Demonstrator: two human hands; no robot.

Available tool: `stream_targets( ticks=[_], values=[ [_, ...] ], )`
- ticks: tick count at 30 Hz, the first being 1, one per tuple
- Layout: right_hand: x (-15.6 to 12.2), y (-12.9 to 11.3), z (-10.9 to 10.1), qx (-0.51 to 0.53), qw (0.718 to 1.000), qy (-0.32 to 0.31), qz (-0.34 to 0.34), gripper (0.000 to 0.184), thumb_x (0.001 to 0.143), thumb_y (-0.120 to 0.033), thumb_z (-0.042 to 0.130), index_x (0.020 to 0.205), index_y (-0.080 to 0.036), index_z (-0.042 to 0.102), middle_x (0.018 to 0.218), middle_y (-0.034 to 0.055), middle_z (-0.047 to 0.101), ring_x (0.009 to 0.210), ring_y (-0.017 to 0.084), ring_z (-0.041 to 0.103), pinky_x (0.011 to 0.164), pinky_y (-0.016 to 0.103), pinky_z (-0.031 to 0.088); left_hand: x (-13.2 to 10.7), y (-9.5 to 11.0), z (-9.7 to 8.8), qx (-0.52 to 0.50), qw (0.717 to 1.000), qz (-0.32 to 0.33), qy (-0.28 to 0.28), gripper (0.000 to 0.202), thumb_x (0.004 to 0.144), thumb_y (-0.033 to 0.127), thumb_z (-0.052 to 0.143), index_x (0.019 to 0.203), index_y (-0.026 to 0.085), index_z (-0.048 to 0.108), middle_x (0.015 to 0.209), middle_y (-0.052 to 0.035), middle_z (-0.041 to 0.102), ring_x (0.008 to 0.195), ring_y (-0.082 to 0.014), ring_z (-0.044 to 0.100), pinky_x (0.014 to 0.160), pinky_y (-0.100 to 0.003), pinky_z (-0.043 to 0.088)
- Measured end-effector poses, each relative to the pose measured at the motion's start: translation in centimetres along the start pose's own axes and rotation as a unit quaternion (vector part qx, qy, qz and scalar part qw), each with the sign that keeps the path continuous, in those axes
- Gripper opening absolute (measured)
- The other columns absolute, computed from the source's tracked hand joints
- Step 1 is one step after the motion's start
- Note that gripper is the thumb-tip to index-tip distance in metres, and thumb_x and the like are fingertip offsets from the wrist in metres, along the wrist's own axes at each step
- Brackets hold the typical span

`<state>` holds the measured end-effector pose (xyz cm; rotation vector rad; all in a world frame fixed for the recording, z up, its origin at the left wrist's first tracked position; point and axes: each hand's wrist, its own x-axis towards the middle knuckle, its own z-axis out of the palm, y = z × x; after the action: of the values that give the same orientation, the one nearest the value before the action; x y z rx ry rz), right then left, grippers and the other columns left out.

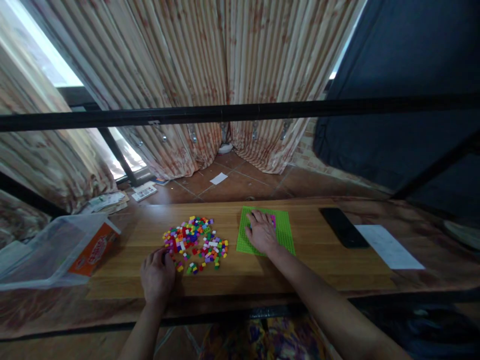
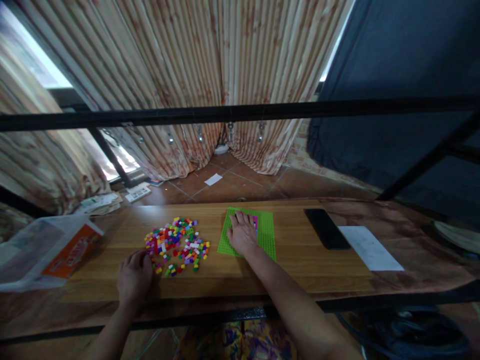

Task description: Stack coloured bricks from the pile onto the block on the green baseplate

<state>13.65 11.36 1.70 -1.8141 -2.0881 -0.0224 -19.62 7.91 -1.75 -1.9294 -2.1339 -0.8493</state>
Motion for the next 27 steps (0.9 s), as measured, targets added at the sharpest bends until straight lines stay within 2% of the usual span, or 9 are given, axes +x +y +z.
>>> stream_targets(
  ticks=[4, 6, 15, 18, 23, 27],
  values=[
    [-2.9, 0.9, -0.7, 0.025, 0.996, -0.005, -0.083, 0.052, 0.086, -0.023, 0.048, 0.137, -0.017, 0.045, 0.142, 0.0124, 0.049, 0.133, 0.026, 0.039, 0.112, 0.050, 0.025, 0.0, 0.1, -0.1, -0.002, 1.000, -0.006, -0.007, 0.033, 0.088, 0.033, 0.039, 0.097, 0.014, 0.065, 0.101, -0.0149, 0.068, 0.098, -0.0280, 0.058, 0.090, -0.042, 0.043],
    [-4.0, 0.9, -1.0, 0.026, 0.994, -0.007, -0.102, 0.052, 0.087, -0.022, 0.047, 0.138, -0.016, 0.044, 0.143, 0.0121, 0.048, 0.135, 0.025, 0.038, 0.113, 0.049, 0.023, 0.0, 0.2, -0.2, -0.004, 1.000, -0.009, -0.009, 0.033, 0.088, 0.032, 0.040, 0.098, 0.014, 0.065, 0.101, -0.0149, 0.068, 0.099, -0.0280, 0.058, 0.091, -0.042, 0.043],
    [-4.8, -0.2, -0.4, -0.021, 0.996, 0.011, -0.086, 0.041, 0.092, -0.028, 0.045, 0.130, -0.014, 0.053, 0.142, 0.0154, 0.048, 0.135, 0.030, 0.036, 0.111, 0.053, 0.024, -0.4, 0.7, -0.1, -0.032, 0.999, -0.039, -0.002, 0.029, 0.088, 0.030, 0.041, 0.096, 0.017, 0.066, 0.101, -0.0118, 0.067, 0.099, -0.0262, 0.059, 0.093, -0.042, 0.043],
    [-5.6, -2.1, -0.3, -0.014, 0.998, 0.026, -0.064, 0.041, 0.093, -0.029, 0.045, 0.128, -0.012, 0.054, 0.139, 0.0185, 0.048, 0.131, 0.033, 0.039, 0.109, 0.054, 0.027, -0.4, 0.7, 0.0, -0.035, 0.998, -0.043, 0.002, 0.029, 0.088, 0.029, 0.041, 0.096, 0.017, 0.066, 0.103, -0.0121, 0.068, 0.101, -0.0260, 0.058, 0.094, -0.042, 0.042],
    [-6.9, -6.7, 0.7, 0.075, 0.992, -0.017, -0.095, 0.033, 0.091, -0.018, 0.043, 0.120, -0.016, 0.059, 0.122, 0.0130, 0.060, 0.112, 0.027, 0.052, 0.102, 0.041, 0.040, -0.5, 1.0, -0.1, -0.041, 0.998, -0.047, 0.001, 0.029, 0.089, 0.030, 0.041, 0.096, 0.016, 0.066, 0.104, -0.0127, 0.067, 0.101, -0.0258, 0.058, 0.095, -0.043, 0.042],
    [-6.5, -8.7, 2.6, 0.117, 0.993, -0.010, -0.033, 0.040, 0.087, -0.013, 0.043, 0.125, -0.015, 0.054, 0.119, 0.0145, 0.059, 0.110, 0.027, 0.053, 0.098, 0.040, 0.043, -0.5, 1.2, -0.3, -0.044, 0.997, -0.057, -0.002, 0.028, 0.089, 0.029, 0.041, 0.097, 0.017, 0.066, 0.101, -0.0117, 0.067, 0.100, -0.0259, 0.058, 0.093, -0.043, 0.043]
  ],
)
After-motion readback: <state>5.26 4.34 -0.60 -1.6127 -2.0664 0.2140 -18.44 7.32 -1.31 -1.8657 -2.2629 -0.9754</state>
